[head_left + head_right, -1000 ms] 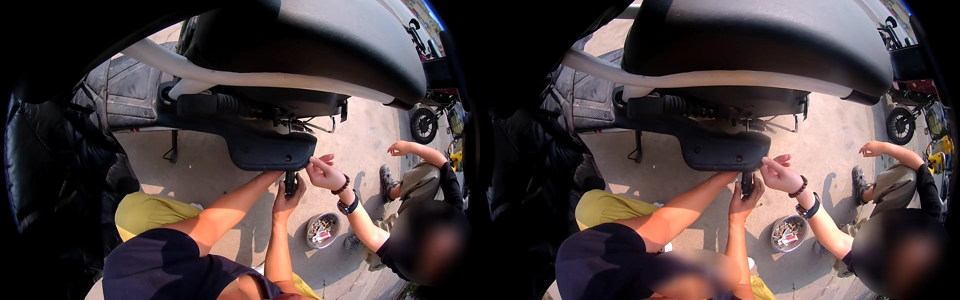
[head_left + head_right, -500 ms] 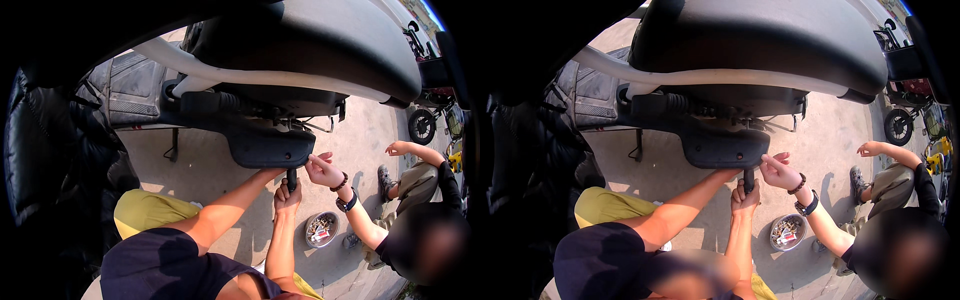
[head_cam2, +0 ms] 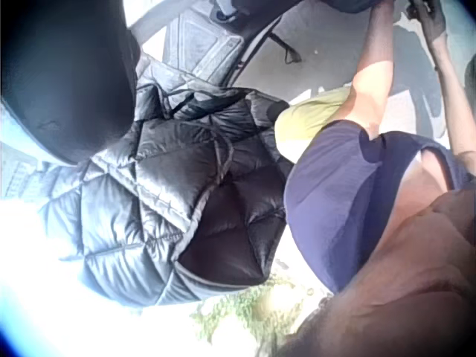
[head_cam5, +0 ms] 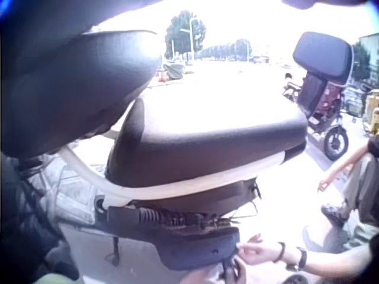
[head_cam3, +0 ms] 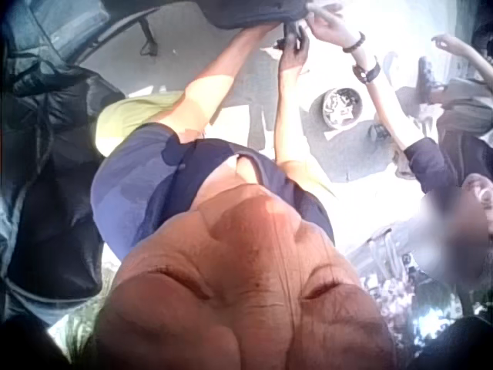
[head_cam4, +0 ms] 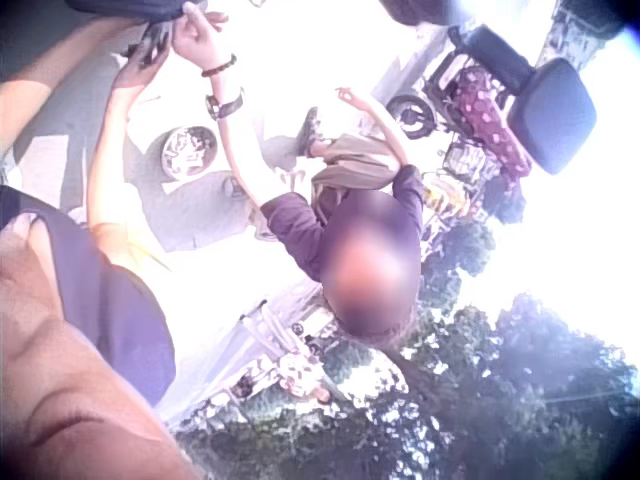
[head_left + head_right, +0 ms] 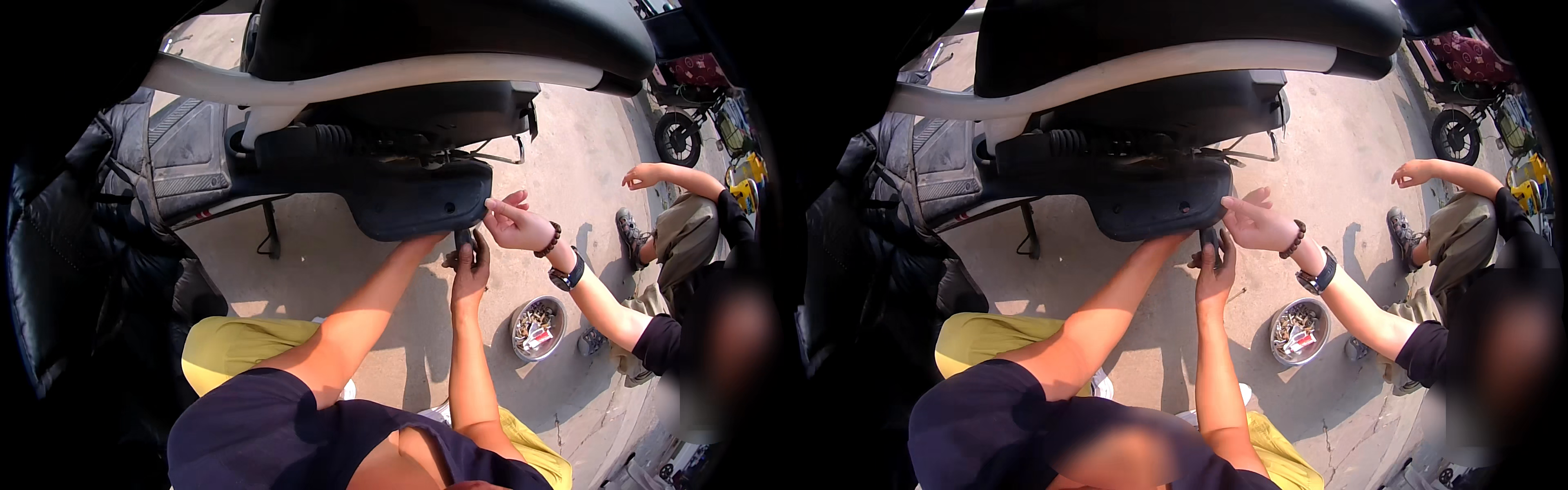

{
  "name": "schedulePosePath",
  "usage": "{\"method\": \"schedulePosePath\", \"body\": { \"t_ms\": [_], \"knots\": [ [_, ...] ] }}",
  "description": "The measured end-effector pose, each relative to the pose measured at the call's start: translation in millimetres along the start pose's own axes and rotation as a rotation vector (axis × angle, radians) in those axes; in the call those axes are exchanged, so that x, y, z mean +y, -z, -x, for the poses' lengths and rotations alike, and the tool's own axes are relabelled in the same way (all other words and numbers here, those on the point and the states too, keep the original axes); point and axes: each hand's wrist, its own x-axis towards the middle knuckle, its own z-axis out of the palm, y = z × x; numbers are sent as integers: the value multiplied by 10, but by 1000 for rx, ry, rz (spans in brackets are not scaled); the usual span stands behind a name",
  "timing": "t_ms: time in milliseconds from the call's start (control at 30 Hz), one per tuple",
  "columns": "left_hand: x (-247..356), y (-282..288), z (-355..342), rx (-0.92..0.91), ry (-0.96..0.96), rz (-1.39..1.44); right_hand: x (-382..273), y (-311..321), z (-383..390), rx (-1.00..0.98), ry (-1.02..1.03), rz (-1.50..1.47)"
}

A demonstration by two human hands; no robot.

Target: The person uses a screwdriver to remove and install screws on the rear fender of a scooter. They select screws from a metal bowl, loosen fasteners, and tighten them while working on the scooter's rear assembly.

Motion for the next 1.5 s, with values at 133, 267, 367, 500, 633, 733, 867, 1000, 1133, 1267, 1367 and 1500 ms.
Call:
{"method": "schedulePosePath", "body": {
  "t_ms": [133,267,367,500,633,733,867,1000,1133,1267,1367,1500],
  "knots": [
    [-129,259,-190,-135,74,-150,-182,11,-105,-176,-640,-665],
    [-42,408,-227,-704,479,626,-35,367,-110,-320,-845,-1010],
    [-164,214,-26,-775,734,652,-101,1060,129,-429,-850,-555],
    [-559,-105,721,-623,869,-23,-534,2542,460,-544,-1063,-191],
    [-536,-422,1361,-885,857,-124,-731,3728,909,-554,-955,29],
    [-526,-690,1646,-911,762,-130,-5,4232,1281,-297,-722,269],
    [-409,-1151,1758,-1080,619,-296,724,4196,1040,205,-679,285],
    [-460,-1385,1841,-1137,556,-460,881,3889,730,265,-643,185],
    [-589,-1261,1933,-1044,664,-310,1091,3808,721,258,-554,57],
    [-648,-1029,1931,-977,584,-278,1009,3630,833,153,-660,229],
    [-553,-818,1898,-997,432,-494,936,3382,1027,87,-741,261],
    [-423,-674,1892,-1058,-1,-887,867,3270,1097,49,-750,210]
  ]
}}
